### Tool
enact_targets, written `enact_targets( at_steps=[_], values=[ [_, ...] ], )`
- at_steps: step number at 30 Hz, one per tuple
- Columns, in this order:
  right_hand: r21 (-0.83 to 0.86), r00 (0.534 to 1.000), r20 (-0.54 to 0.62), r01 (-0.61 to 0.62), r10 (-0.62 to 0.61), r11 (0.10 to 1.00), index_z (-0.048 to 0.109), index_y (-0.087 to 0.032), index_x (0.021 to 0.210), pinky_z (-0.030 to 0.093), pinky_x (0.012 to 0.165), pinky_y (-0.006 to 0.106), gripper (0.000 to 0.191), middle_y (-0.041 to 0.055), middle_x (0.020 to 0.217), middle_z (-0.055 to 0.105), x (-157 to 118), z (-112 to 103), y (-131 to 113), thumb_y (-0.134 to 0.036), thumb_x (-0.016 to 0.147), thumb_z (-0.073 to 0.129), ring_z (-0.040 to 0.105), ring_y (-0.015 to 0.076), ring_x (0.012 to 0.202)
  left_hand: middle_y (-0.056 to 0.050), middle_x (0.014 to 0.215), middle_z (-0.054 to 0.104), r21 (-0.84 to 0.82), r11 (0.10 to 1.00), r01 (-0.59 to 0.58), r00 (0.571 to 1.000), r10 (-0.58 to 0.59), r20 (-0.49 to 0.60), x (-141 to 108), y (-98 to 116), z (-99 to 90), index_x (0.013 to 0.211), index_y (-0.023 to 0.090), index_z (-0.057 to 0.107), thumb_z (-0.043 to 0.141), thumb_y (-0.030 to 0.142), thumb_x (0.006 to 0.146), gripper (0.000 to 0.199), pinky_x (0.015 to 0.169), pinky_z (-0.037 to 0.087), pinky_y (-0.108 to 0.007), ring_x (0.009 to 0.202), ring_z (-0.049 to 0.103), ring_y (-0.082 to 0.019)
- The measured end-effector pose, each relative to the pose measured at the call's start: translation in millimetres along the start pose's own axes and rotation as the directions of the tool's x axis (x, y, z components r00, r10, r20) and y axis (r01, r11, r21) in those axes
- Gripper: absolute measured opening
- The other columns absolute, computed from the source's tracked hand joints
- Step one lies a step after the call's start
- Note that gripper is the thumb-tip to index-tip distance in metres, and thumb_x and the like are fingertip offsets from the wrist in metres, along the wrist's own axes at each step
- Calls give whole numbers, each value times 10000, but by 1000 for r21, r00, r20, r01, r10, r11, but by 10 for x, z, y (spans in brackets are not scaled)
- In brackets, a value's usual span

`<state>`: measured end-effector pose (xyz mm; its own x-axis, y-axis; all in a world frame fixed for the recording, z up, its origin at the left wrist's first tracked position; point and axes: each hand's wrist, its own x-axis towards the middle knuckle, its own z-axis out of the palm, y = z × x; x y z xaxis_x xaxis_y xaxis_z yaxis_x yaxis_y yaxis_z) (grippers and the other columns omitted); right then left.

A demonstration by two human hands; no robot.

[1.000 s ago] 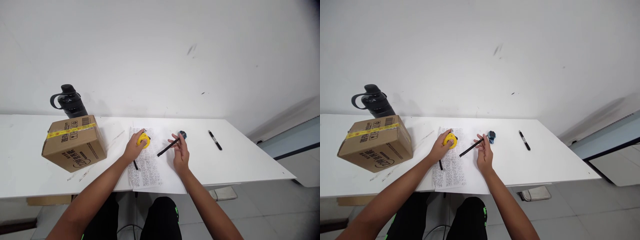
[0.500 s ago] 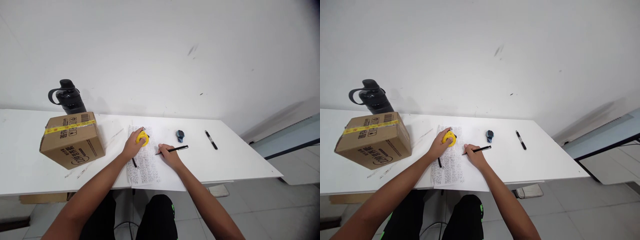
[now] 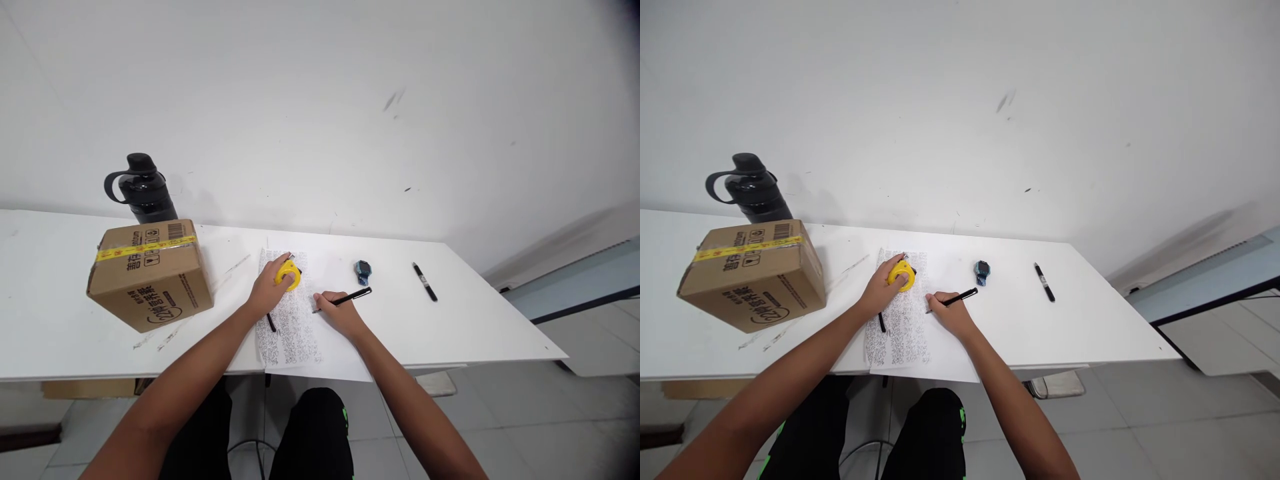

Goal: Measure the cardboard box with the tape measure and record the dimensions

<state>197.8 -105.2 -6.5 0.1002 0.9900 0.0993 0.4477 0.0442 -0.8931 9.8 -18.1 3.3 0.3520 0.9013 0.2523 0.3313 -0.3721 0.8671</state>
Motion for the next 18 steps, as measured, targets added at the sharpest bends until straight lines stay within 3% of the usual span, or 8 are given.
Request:
enact_targets(
  at_steps=[10,15,18],
  values=[
    [-9,999,48,-16,16,1000,579,-187,541,375,569,270,404,-1,526,529,-25,-11,-32,-457,837,530,475,145,569,-47,1361,507,6,1000,-12,1000,13,-6,7,-13,7,1405,325,434,511,412,885,532,1068,372,-397,1212,505,-234],
    [-2,998,-66,-3,3,1000,562,-193,526,387,585,270,398,0,533,545,-18,-2,1,-433,841,524,494,149,576,-42,1350,511,0,1000,1,1000,-1,0,-1,0,-1,1406,341,428,507,423,888,531,1052,386,-396,1200,510,-233],
    [-4,1000,-29,2,-2,1000,561,-194,518,376,562,267,393,-5,516,533,-10,5,22,-416,840,525,480,145,558,-45,1349,511,7,1000,8,1000,-8,-1,0,0,0,1405,334,433,509,419,885,533,1050,387,-396,1197,512,-236]
  ],
)
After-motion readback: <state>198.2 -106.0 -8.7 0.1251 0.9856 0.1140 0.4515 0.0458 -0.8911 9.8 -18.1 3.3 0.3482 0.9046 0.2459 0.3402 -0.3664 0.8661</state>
